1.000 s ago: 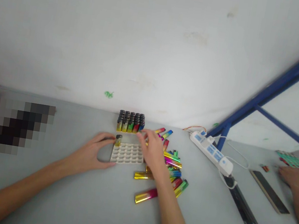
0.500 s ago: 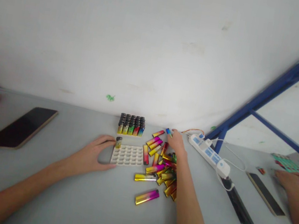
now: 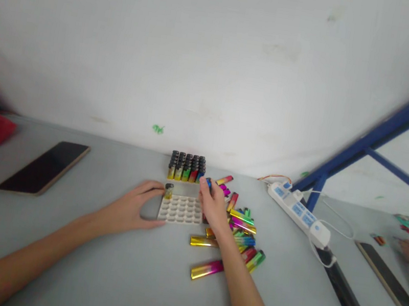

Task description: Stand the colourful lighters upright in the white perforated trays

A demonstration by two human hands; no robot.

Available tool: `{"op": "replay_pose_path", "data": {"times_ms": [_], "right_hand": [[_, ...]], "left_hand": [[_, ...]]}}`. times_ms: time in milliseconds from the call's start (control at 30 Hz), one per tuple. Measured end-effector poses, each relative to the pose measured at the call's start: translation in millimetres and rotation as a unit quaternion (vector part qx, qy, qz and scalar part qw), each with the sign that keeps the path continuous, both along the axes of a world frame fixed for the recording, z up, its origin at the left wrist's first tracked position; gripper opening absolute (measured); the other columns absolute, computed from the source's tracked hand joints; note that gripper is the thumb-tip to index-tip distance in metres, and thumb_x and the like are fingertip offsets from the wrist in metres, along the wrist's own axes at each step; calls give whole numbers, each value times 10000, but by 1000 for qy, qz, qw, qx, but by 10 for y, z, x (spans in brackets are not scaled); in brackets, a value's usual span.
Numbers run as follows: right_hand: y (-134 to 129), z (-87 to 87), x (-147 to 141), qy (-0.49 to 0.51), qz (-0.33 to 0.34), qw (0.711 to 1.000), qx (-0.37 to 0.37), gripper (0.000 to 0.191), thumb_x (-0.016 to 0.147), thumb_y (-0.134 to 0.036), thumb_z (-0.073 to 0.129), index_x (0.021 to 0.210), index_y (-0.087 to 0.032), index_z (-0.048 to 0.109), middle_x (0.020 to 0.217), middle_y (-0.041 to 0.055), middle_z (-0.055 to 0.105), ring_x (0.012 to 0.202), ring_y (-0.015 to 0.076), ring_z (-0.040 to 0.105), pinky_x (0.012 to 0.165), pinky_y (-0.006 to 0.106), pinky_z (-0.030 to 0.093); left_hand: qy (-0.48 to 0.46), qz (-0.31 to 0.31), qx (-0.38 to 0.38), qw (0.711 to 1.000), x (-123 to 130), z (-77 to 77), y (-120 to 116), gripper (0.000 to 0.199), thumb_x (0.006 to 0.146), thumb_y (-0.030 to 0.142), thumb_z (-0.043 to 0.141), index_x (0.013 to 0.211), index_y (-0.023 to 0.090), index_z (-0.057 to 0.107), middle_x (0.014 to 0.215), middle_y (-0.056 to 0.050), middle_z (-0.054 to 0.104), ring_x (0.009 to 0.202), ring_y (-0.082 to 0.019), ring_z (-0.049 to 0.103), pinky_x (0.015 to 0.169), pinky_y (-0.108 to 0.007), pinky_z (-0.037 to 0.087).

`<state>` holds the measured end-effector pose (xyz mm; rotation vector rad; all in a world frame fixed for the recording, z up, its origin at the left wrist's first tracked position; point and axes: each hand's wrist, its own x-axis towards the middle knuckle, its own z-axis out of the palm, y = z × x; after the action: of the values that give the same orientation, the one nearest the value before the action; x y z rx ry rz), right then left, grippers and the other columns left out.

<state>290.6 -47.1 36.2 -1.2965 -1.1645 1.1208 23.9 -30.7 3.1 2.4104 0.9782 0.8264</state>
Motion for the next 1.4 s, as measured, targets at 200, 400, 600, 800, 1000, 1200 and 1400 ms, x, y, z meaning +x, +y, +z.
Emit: {"op": "replay_pose_path", "data": {"times_ms": [200,400,600,800,1000,1200,1400], "right_hand": [[-128,-39,-121,-94,-14,995,38,732,943,-975,543,707,-286,473,543,-45,399,510,165,405,460,301,331],[-119,-14,-199,-43,14,998,-40,732,998,-928,415,629,-298,450,509,-26,346,468,172,343,459,336,284],[-139,4,-220,1,27,997,-77,631,1015,-778,430,616,-291,388,534,-55,308,449,128,240,445,299,205],[-124,42,-233,-10,70,996,-60,770,910,-1019,447,671,-287,471,560,-64,311,474,135,274,461,307,222],[-145,24,-236,-20,57,998,12,759,956,-988,456,825,-264,643,650,-11,494,554,187,452,520,338,387],[-203,5,-218,-123,95,982,106,563,1099,-763,501,1137,-255,742,862,28,710,798,230,684,734,344,586],[-226,25,-216,-263,53,934,235,382,1073,-597,692,946,-246,771,896,66,752,874,252,725,873,389,618]], "left_hand": [[-10,0,-9,1000,-1,18,-21,624,835,524,938,1362,252,743,1439,-128,728,1375,-384,693,1259,-563,570],[1,1,-8,1000,-4,33,-26,632,851,539,928,1369,230,740,1449,-144,726,1381,-396,690,1259,-577,570],[9,-2,1,1000,-9,20,-21,647,866,550,918,1388,218,726,1461,-150,718,1391,-389,686,1261,-566,569],[3,1,-3,1000,-4,26,-24,643,853,555,925,1377,232,738,1451,-146,724,1379,-395,693,1255,-578,575],[-5,1,-3,1000,6,34,-32,624,840,527,935,1364,245,747,1435,-133,734,1378,-395,696,1249,-570,579],[3,-1,-5,1000,11,52,-41,639,849,531,935,1382,237,741,1438,-139,731,1384,-388,686,1262,-558,563],[-1,-10,-14,1000,15,96,-65,629,855,476,940,1401,236,738,1418,-132,735,1379,-368,686,1255,-530,566]]}}
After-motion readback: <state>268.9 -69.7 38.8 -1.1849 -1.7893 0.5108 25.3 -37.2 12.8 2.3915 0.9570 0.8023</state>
